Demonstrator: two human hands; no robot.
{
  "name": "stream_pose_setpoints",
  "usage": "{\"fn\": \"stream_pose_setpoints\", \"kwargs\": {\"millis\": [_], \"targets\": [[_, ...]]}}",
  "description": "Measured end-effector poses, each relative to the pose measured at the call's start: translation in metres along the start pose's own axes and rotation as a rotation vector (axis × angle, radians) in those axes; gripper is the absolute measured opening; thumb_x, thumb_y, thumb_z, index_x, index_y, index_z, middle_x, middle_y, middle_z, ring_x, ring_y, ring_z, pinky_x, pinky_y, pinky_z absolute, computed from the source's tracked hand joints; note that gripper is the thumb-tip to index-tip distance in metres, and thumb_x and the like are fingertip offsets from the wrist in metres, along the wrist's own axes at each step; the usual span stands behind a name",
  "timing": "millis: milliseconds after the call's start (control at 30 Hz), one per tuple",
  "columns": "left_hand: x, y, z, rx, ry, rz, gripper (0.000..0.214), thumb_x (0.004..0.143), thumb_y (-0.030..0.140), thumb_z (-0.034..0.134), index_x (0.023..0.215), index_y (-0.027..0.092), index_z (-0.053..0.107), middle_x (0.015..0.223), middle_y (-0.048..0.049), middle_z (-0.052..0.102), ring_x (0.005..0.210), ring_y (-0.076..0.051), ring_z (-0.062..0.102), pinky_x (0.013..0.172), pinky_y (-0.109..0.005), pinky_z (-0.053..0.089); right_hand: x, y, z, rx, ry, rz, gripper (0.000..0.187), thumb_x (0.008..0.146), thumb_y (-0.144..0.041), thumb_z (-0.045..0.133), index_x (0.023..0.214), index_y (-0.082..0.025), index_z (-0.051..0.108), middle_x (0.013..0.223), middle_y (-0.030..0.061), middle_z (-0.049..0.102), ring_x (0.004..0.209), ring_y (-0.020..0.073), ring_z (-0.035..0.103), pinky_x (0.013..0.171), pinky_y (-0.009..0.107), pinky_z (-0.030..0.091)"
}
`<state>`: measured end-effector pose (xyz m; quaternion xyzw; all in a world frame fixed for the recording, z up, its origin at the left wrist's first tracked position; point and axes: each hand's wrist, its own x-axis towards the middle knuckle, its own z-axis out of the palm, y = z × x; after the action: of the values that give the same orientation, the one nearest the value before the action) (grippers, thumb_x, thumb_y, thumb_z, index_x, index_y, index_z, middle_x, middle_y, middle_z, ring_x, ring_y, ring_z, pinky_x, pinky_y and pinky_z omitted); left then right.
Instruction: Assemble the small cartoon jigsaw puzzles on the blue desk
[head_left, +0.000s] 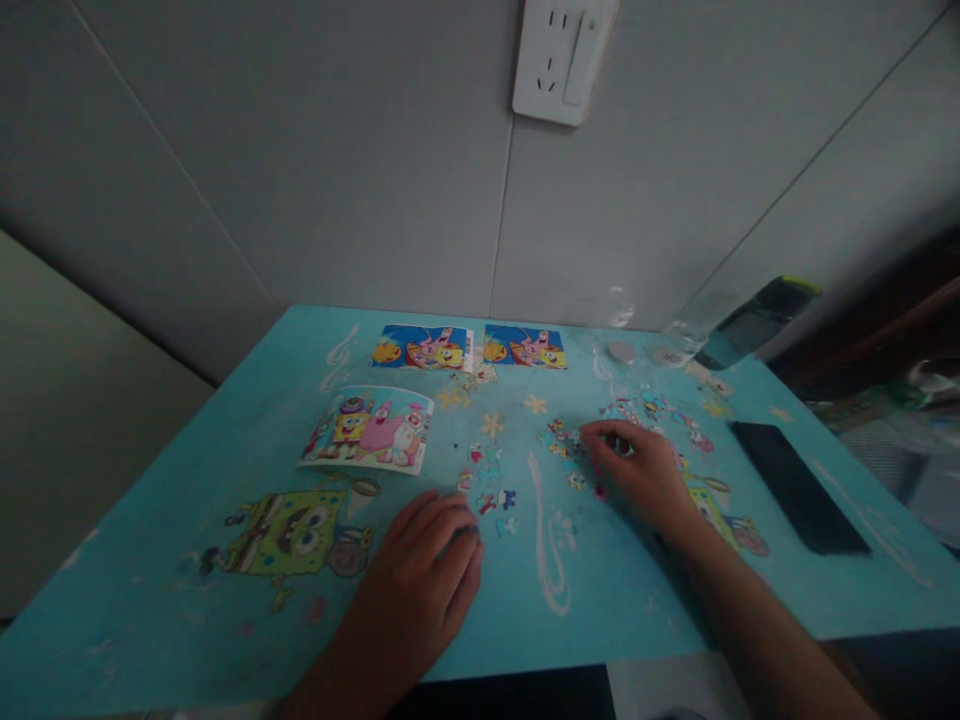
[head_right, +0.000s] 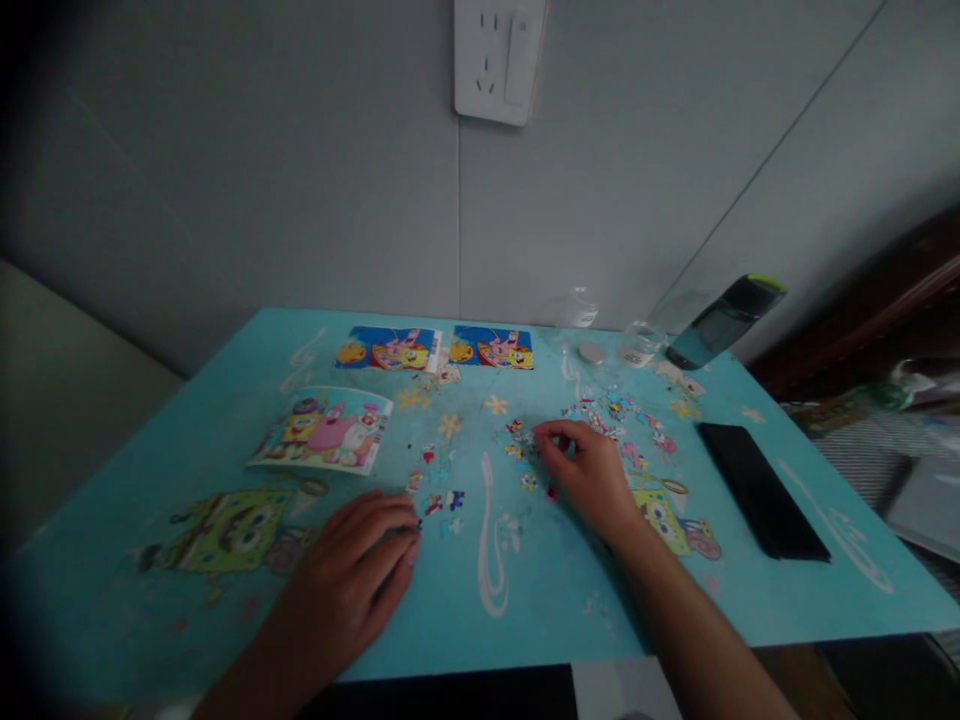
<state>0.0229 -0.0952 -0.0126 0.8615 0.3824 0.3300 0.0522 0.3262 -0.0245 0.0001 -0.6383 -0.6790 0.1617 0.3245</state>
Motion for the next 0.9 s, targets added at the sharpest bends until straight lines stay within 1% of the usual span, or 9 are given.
{"fn": "stream_pose_setpoints", "kwargs": {"millis": [100,200,333,467,567,633,700,800,900], "targets": [[0.0,0.0,0.0,-0.011,0.005,0.015,0.015,0.094,0.008,0.053,0.097,0.017,0.065,0.098,-0.0058,0.066,0.107,-0.022,0.062,0.104,-0.048,0.05,0.004,0.004,0.0,-0.052,0.015,0.02,0.024,0.09,-0.037,0.06,0.097,-0.023,0.077,0.08,0.0036,0.075,0.064,0.0192,0.061,0.063,0.032,0.047],[0.0,0.0,0.001,-0.018,0.009,0.021,0.014,0.094,0.008,0.053,0.097,0.015,0.065,0.098,-0.0066,0.066,0.107,-0.023,0.062,0.103,-0.049,0.051,0.009,0.01,0.002,-0.107,0.044,0.007,0.023,0.091,-0.036,0.059,0.097,-0.023,0.077,0.081,0.0038,0.075,0.066,0.0197,0.063,0.065,0.033,0.047],[0.0,-0.001,0.002,-0.024,0.018,0.027,0.015,0.095,0.008,0.052,0.097,0.016,0.065,0.099,-0.0064,0.066,0.107,-0.022,0.061,0.103,-0.049,0.051,0.019,0.013,0.011,-0.145,0.042,-0.016,0.025,0.092,-0.034,0.057,0.099,-0.022,0.077,0.087,0.0059,0.077,0.073,0.0218,0.066,0.07,0.035,0.049],[-0.001,-0.002,0.003,-0.016,0.03,0.044,0.016,0.095,0.009,0.052,0.099,0.017,0.065,0.1,-0.0063,0.066,0.107,-0.022,0.062,0.102,-0.048,0.052,0.026,0.014,0.016,-0.177,0.034,-0.097,0.022,0.091,-0.032,0.06,0.098,-0.022,0.077,0.095,0.0082,0.076,0.084,0.0242,0.067,0.08,0.038,0.05],[-0.003,-0.004,0.004,-0.011,0.029,0.042,0.016,0.095,0.009,0.052,0.1,0.016,0.065,0.102,-0.0065,0.066,0.109,-0.023,0.061,0.103,-0.049,0.05,0.028,0.023,0.003,-0.188,0.12,-0.103,0.025,0.091,-0.036,0.06,0.103,-0.021,0.077,0.099,0.0095,0.074,0.083,0.0233,0.066,0.08,0.039,0.05],[-0.004,-0.005,0.005,-0.012,0.028,0.042,0.015,0.095,0.008,0.053,0.1,0.016,0.065,0.103,-0.0067,0.065,0.11,-0.023,0.06,0.104,-0.049,0.049,0.026,0.032,-0.012,-0.194,0.171,-0.038,0.028,0.091,-0.038,0.059,0.105,-0.02,0.077,0.096,0.0085,0.074,0.077,0.0221,0.065,0.075,0.038,0.05],[-0.006,-0.006,0.006,-0.019,0.014,0.044,0.015,0.095,0.009,0.053,0.102,0.015,0.065,0.105,-0.0069,0.065,0.112,-0.023,0.059,0.105,-0.048,0.048,0.023,0.042,-0.028,-0.198,0.183,0.047,0.029,0.091,-0.04,0.06,0.104,-0.021,0.077,0.091,0.0072,0.075,0.074,0.0221,0.064,0.073,0.038,0.049],[-0.008,-0.006,0.005,-0.029,-0.008,0.037,0.015,0.096,0.009,0.054,0.103,0.016,0.065,0.106,-0.0069,0.064,0.114,-0.023,0.058,0.105,-0.047,0.048,0.017,0.052,-0.045,-0.175,0.082,0.108,0.028,0.089,-0.042,0.062,0.099,-0.021,0.078,0.088,0.0061,0.075,0.075,0.0228,0.066,0.072,0.037,0.049],[-0.009,-0.007,0.005,-0.025,-0.016,0.035,0.015,0.096,0.008,0.054,0.104,0.015,0.064,0.107,-0.0073,0.063,0.115,-0.023,0.057,0.106,-0.046,0.046,0.014,0.055,-0.049,-0.123,-0.091,0.076,0.025,0.088,-0.042,0.064,0.096,-0.023,0.077,0.089,0.0049,0.076,0.076,0.0224,0.067,0.072,0.036,0.05]]}}
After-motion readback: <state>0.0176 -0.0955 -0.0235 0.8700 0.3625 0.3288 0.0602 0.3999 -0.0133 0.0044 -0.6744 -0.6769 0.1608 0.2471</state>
